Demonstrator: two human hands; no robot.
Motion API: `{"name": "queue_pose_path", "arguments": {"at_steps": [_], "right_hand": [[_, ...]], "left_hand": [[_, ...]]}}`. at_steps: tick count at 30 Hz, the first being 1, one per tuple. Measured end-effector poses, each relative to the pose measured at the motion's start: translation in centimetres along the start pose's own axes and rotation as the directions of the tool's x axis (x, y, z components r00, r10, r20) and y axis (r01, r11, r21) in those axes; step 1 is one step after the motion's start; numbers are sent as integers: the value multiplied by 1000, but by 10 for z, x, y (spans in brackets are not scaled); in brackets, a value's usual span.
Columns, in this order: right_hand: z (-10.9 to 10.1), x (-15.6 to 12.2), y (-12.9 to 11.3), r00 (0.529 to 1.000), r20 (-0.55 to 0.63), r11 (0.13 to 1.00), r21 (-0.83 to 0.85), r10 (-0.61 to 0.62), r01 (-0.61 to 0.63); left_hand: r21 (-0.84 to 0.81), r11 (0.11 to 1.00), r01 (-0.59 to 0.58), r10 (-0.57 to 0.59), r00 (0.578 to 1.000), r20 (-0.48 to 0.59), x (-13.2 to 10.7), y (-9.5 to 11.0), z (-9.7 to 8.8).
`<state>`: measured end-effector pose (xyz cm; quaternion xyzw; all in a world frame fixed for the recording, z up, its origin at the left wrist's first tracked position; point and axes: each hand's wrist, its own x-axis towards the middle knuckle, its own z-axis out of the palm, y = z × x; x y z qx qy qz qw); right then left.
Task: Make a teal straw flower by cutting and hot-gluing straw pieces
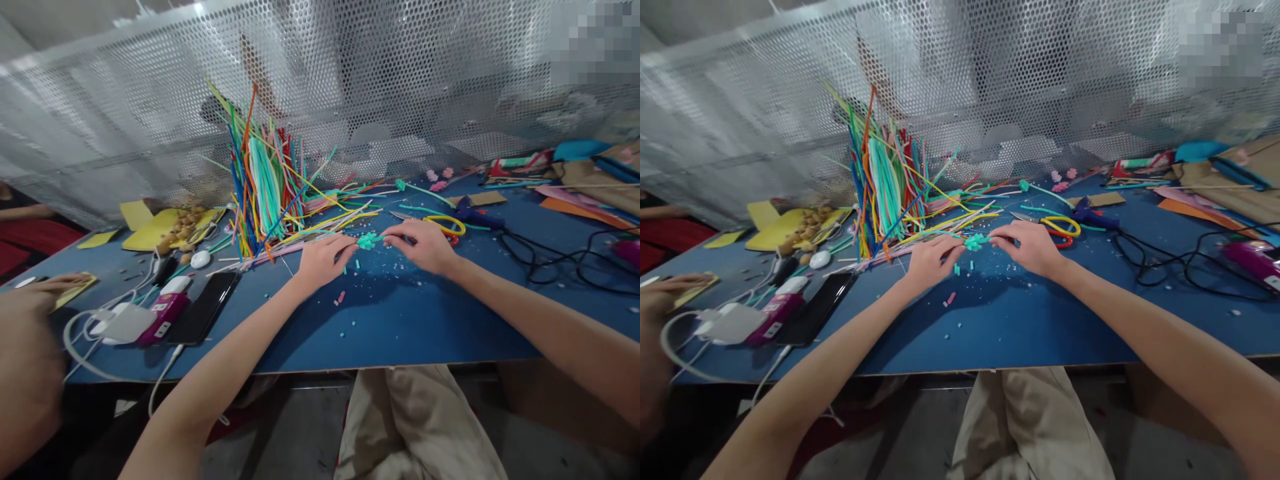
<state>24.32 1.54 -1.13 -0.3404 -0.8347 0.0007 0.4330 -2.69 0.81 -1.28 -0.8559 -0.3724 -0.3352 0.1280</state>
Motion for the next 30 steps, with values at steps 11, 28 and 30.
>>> {"name": "queue_pose_path", "arguments": {"at_steps": [11, 28, 30], "right_hand": [[5, -2, 5, 999, 29, 1000, 3, -28, 27], [0, -1, 5, 956, 231, 982, -1, 182, -186], [1, -1, 6, 948, 254, 981, -6, 190, -195]], "left_hand": [[34, 999, -12, 12, 1000, -11, -2, -1, 5], [194, 925, 327, -359, 919, 165, 3, -3, 3], [210, 913, 349, -390, 898, 203, 4, -4, 3]]}}
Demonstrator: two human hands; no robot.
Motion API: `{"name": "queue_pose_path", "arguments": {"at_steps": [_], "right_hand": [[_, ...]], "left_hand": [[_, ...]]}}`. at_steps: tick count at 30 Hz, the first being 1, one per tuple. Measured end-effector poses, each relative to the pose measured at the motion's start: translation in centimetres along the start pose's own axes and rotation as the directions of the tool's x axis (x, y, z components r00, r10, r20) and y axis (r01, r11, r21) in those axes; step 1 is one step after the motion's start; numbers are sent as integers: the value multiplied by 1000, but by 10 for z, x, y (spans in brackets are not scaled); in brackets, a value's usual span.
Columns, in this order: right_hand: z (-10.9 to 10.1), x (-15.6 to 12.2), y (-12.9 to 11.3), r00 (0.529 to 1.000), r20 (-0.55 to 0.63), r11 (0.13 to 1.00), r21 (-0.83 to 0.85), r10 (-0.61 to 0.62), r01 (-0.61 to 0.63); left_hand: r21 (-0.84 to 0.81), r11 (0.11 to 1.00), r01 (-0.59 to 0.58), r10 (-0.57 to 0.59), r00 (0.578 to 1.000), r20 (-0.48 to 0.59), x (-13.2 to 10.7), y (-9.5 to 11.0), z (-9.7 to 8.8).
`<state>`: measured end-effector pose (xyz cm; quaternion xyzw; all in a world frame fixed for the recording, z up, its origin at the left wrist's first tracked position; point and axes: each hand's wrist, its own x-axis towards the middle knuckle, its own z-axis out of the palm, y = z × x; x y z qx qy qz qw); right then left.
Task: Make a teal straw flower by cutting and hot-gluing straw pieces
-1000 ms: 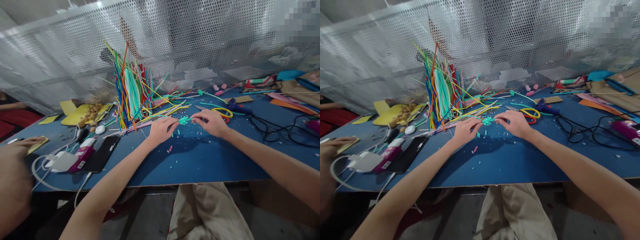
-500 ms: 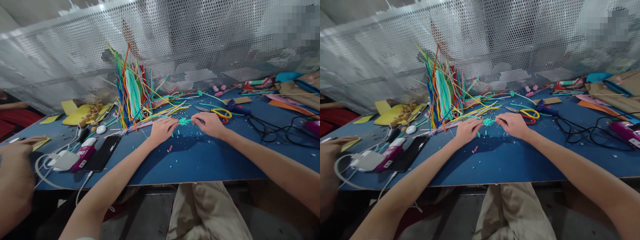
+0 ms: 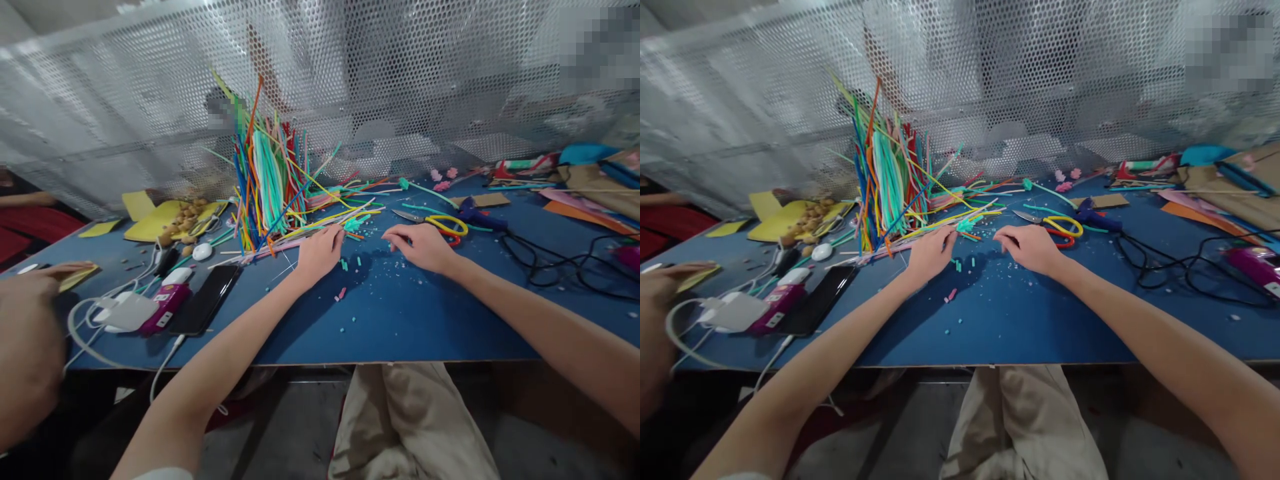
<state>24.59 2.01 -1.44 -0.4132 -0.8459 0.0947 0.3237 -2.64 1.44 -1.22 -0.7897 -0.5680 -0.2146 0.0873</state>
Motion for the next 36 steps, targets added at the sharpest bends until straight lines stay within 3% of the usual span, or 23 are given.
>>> {"name": "queue_pose_path", "arguments": {"at_steps": [12, 21, 27, 31, 36], "right_hand": [[12, 1, 3, 986, 164, 991, -132, 30, -8], [20, 4, 7, 998, 45, 999, -22, 35, -34], [23, 1, -11, 989, 29, 971, 185, 148, -151], [18, 1, -18, 993, -36, 978, 183, 108, -100], [8, 1, -13, 987, -128, 970, 234, 97, -65]], "left_hand": [[14, 1000, -14, 14, 999, 43, -2, 2, 3], [-61, 992, -107, 104, 993, -52, -2, 4, -1], [-106, 977, -186, 178, 981, -79, -3, 6, -4], [-92, 957, -273, 261, 957, -129, -5, 5, -6], [-87, 955, -284, 264, 945, -191, -4, 1, -3]]}}
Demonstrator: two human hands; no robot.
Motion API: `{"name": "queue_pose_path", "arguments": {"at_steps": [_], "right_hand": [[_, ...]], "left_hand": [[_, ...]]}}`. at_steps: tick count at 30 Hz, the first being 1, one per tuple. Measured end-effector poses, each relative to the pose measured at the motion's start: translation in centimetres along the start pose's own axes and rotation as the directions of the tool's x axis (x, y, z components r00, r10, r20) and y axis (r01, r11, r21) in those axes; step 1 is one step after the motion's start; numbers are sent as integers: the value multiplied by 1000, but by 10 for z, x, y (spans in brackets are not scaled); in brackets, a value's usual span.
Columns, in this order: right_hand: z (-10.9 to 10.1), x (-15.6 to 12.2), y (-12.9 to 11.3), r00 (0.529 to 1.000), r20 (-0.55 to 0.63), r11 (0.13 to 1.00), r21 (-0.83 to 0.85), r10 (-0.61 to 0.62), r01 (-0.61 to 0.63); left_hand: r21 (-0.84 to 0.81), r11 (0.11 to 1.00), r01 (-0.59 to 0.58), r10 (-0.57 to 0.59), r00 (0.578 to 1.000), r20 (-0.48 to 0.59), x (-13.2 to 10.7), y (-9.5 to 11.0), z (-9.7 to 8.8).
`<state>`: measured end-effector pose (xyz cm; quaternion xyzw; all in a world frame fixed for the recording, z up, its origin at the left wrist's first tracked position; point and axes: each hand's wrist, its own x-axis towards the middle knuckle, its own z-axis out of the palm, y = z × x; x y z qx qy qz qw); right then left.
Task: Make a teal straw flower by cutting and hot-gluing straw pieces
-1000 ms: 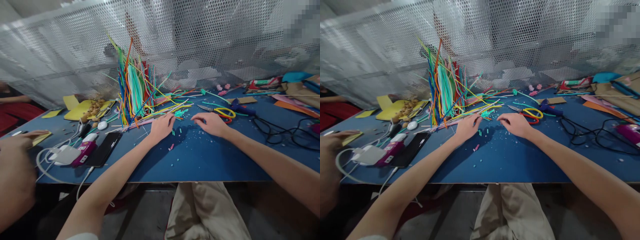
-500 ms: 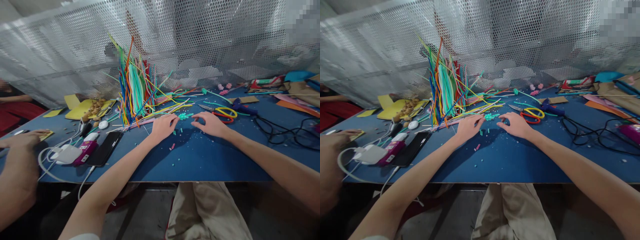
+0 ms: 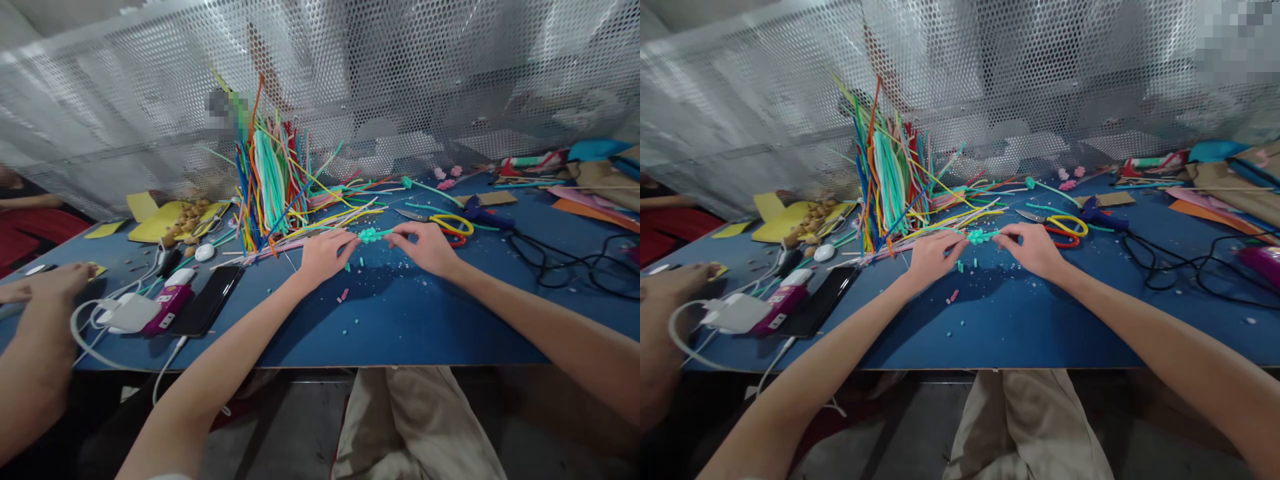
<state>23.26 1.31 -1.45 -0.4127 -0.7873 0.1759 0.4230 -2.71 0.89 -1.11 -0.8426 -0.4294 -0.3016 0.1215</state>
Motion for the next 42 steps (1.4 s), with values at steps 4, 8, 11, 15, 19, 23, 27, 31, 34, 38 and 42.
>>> {"name": "queue_pose_path", "arguments": {"at_steps": [4, 8, 11, 15, 19, 23, 27, 31, 34, 38, 42], "right_hand": [[-5, 2, 8, 986, -164, 996, 83, 41, -28], [-10, 5, 13, 979, -201, 999, 33, -18, 25], [-12, 5, 9, 977, -61, 974, -118, -203, 195], [-11, 3, 4, 969, 17, 952, -186, -245, 244], [-11, 2, 5, 976, 21, 962, -164, -217, 217], [-12, 3, 6, 969, 34, 953, -178, -244, 246], [-11, 2, 4, 961, 43, 932, -236, -272, 274], [-6, 0, 3, 957, 63, 923, -253, -282, 289], [-3, -1, 1, 948, 48, 919, -235, -313, 316], [-3, -2, -3, 951, 23, 927, -218, -309, 307], [-3, -2, -4, 954, 19, 932, -212, -298, 295]], "left_hand": [[-1, 999, 33, -33, 999, -16, 0, -5, 2], [-5, 999, 49, -49, 999, -18, 0, -6, 1], [-14, 999, 38, -38, 999, -2, 0, -6, 1], [-18, 1000, 3, -3, 1000, 15, -1, -6, 3], [-31, 999, -30, 31, 999, 23, -2, -6, 4], [-27, 999, -20, 20, 1000, 17, -2, -6, 4], [-29, 999, -45, 45, 999, -3, -2, -4, 3], [-16, 996, -90, 89, 995, -37, -2, 0, 2], [-9, 996, -94, 94, 995, -38, -2, 2, 1], [-22, 997, -74, 74, 997, -17, -1, 3, -2], [-30, 996, -87, 88, 996, 3, 0, 4, -3]]}}
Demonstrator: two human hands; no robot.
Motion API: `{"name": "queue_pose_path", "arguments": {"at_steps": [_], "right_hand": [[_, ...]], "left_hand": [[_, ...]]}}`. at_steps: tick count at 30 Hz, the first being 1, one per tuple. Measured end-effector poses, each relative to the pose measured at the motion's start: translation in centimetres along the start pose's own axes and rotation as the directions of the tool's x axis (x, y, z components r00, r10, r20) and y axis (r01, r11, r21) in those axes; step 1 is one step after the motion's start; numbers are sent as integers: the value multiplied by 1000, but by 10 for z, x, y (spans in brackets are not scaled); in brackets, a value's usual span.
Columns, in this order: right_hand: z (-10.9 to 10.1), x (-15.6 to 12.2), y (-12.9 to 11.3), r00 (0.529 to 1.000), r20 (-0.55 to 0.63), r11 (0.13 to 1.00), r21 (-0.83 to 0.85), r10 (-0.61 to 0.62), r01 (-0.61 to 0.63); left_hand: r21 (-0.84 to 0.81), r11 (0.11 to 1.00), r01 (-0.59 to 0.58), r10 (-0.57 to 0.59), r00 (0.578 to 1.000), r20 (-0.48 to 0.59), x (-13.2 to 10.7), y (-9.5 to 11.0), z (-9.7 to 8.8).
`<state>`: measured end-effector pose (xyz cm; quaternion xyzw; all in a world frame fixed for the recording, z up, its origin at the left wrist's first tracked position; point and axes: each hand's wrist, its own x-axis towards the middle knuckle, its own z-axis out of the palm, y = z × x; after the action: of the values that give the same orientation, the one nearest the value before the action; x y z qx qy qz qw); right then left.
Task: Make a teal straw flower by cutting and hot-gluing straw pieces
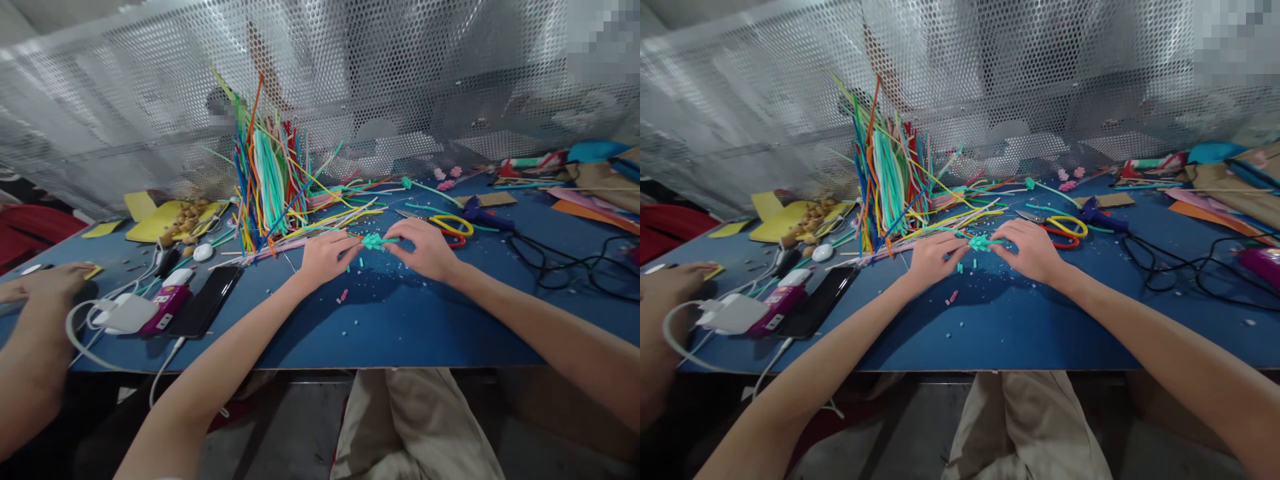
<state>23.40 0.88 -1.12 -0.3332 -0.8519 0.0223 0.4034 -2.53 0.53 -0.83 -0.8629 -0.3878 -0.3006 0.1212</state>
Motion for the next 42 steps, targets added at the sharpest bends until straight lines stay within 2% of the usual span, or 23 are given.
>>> {"name": "queue_pose_path", "arguments": {"at_steps": [6, 15, 20, 30, 37, 42], "right_hand": [[3, -1, 0, 999, -23, 1000, 0, -25, 25], [-2, 0, 2, 999, -17, 1000, -15, -28, 27], [-4, 0, 3, 999, -4, 999, -31, -37, 37], [-3, 0, 3, 999, 48, 994, -104, -25, 30], [-2, 0, 0, 998, 9, 995, -87, -57, 58], [-1, 0, 3, 995, -40, 992, -86, -96, 92]], "left_hand": [[3, 998, -57, 57, 997, -45, 1, -1, 1], [12, 1000, 20, -19, 997, -73, 0, 0, 1], [-47, 999, 8, -13, 995, -104, 1, 2, 0], [-73, 997, -37, 33, 997, -64, 1, -1, -4], [-108, 991, -83, 68, 988, -138, 1, -3, -3], [-59, 992, -115, 100, 973, -209, 3, -4, -2]]}}
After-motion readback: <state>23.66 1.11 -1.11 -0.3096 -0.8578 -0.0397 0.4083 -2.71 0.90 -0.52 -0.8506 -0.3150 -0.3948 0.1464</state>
